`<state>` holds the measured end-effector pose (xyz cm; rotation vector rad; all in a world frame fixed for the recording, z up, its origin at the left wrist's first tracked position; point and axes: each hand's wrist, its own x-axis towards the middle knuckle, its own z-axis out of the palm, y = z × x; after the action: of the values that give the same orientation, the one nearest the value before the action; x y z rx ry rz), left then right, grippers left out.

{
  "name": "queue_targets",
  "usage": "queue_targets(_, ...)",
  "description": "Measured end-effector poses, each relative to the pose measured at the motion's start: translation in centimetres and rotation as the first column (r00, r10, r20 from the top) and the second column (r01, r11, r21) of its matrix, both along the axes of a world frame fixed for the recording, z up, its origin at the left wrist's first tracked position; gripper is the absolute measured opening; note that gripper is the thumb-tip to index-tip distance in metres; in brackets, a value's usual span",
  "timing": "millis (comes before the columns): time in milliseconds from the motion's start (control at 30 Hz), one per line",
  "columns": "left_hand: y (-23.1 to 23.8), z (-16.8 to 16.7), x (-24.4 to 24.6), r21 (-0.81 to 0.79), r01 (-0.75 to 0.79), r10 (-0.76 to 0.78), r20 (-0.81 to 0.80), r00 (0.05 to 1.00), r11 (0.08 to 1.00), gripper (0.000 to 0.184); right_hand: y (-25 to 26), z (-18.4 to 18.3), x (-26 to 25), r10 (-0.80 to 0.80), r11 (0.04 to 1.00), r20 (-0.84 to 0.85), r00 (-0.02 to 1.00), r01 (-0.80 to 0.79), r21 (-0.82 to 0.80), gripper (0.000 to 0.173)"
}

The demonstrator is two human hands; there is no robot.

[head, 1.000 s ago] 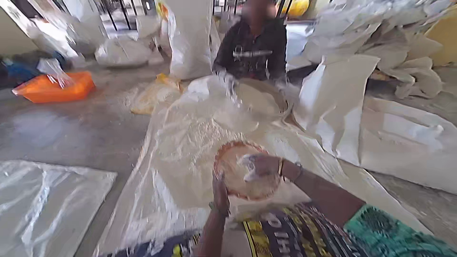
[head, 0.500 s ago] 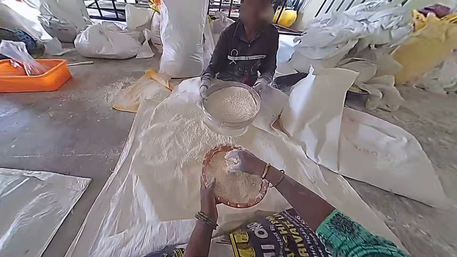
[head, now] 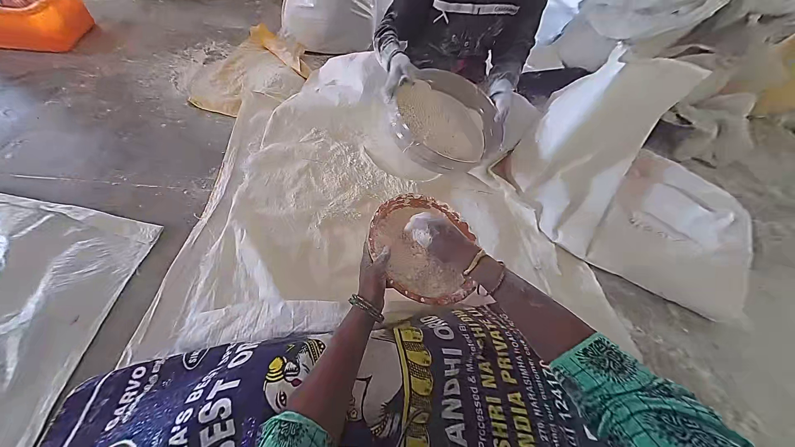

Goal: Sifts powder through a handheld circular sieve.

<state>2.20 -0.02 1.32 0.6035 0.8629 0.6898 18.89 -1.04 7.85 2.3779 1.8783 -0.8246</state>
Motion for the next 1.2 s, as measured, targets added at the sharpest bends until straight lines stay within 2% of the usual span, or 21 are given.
queue_targets(100, 0.2, 0.3, -0.3, -0.012, -0.041, 0.041, 0.005, 0.999, 0.999, 0.057, 1.1, 0.5, 1.5, -0.101, 0.995, -0.06, 0.993, 0.102, 0.011, 0.062)
queue_targets(167, 0.2, 0.2, -0.4, 0.001, -0.039, 0.039, -0.002, 0.999, 0.999, 0.056, 1.9, -0.8, 1.3, -0.113, 0.994, -0.137, 0.984, 0.111, -0.022, 0.07)
queue_targets(233, 0.3, -0.2, -0.4, 0.024, -0.031, 0.031, -0.009, 0.999, 0.999, 0.057, 2.6, -1.8, -0.4, -0.024, 0.997, -0.163, 0.986, 0.011, -0.081, 0.065)
queue_targets(333, 0.6, -0.5, -0.7, 0.026, -0.013, 0.014, -0.04, 0.999, 1.0, 0.055, 1.9, -1.9, -2.9, 0.21, 0.96, -0.168, 0.963, -0.236, -0.152, 0.045)
queue_targets(400, 0.3, -0.5, -0.7, 0.015, 0.018, -0.017, -0.082, 0.997, 1.0, 0.055, 0.5, -1.1, -2.8, 0.28, 0.941, -0.141, 0.95, -0.3, -0.154, 0.038)
queue_targets(467, 0.4, -0.5, -0.5, 0.008, 0.043, -0.042, -0.106, 0.993, 0.999, 0.055, -1.2, 0.2, -1.5, 0.211, 0.974, -0.089, 0.973, -0.217, -0.067, 0.043)
queue_targets(500, 0.5, -0.5, -0.3, -0.002, 0.039, -0.039, -0.117, 0.992, 0.999, 0.056, -2.1, 0.7, -0.8, 0.148, 0.988, -0.071, 0.986, -0.145, 0.045, 0.044)
queue_targets(567, 0.7, -0.9, 0.2, -0.017, 0.017, -0.019, -0.121, 0.992, 1.0, 0.059, -3.8, 0.2, 0.5, 0.039, 0.954, -0.031, 0.999, -0.028, 0.298, 0.036)
queue_targets(633, 0.8, -1.6, 0.4, -0.026, -0.006, 0.003, -0.123, 0.992, 1.0, 0.063, -5.1, -1.9, 2.0, 0.021, 0.964, -0.016, 1.0, -0.016, 0.265, 0.036)
queue_targets(667, 0.8, -1.9, 0.3, -0.026, -0.021, 0.018, -0.126, 0.992, 0.999, 0.063, -5.7, -3.1, 2.4, -0.008, 0.958, -0.06, 0.998, 0.025, 0.285, 0.036)
queue_targets(733, 0.8, -2.2, -0.1, -0.022, -0.043, 0.04, -0.137, 0.99, 0.999, 0.062, -7.5, -5.8, 2.7, -0.123, 0.811, -0.163, 0.979, 0.194, 0.552, 0.036)
queue_targets(767, 0.7, -2.2, -0.1, -0.014, -0.045, 0.043, -0.139, 0.989, 0.999, 0.062, -8.3, -6.9, 3.0, -0.191, 0.731, -0.236, 0.953, 0.299, 0.614, 0.039)
queue_targets(833, 0.4, -2.2, 0.2, 0.027, -0.02, 0.023, -0.131, 0.991, 0.999, 0.063, -9.1, -9.0, 3.9, -0.275, 0.633, -0.502, 0.82, 0.547, 0.547, 0.055)
queue_targets(900, 0.5, -2.3, 0.0, 0.033, -0.008, 0.013, -0.149, 0.989, 0.999, 0.063, -8.5, -10.9, 3.6, -0.285, 0.573, -0.765, 0.578, 0.742, 0.347, 0.073)
queue_targets(933, 0.6, -2.5, -0.3, 0.006, -0.014, 0.015, -0.171, 0.985, 1.0, 0.06, -8.3, -11.3, 3.0, -0.283, 0.563, -0.826, 0.488, 0.782, 0.269, 0.075)
queue_targets(967, 0.7, -2.7, -0.4, -0.023, -0.022, 0.017, -0.189, 0.982, 0.999, 0.055, -8.2, -11.1, 2.5, -0.278, 0.563, -0.848, 0.452, 0.792, 0.238, 0.076)
queue_targets(1033, 0.8, -2.7, -0.2, -0.023, -0.01, 0.005, -0.195, 0.981, 1.0, 0.05, -8.1, -10.3, 2.6, -0.261, 0.564, -0.838, 0.479, 0.78, 0.27, 0.078)
queue_targets(1067, 0.5, -2.6, 0.0, 0.015, 0.043, -0.04, -0.182, 0.982, 0.999, 0.052, -8.3, -10.1, 3.0, -0.262, 0.546, -0.83, 0.493, 0.785, 0.293, 0.078)
queue_targets(1133, -0.1, -2.9, 0.3, 0.08, 0.202, -0.189, -0.151, 0.97, 0.976, 0.065, -8.9, -10.5, 4.3, -0.344, 0.502, -0.833, 0.435, 0.834, 0.228, 0.07)
queue_targets(1167, -0.1, -3.2, 0.1, 0.081, 0.253, -0.242, -0.125, 0.962, 0.964, 0.065, -9.1, -10.6, 4.5, -0.396, 0.483, -0.833, 0.387, 0.859, 0.17, 0.064)
queue_targets(1200, 0.0, -3.6, -0.1, 0.071, 0.241, -0.233, -0.098, 0.967, 0.968, 0.061, -9.4, -10.7, 4.1, -0.417, 0.484, -0.831, 0.369, 0.864, 0.141, 0.059)
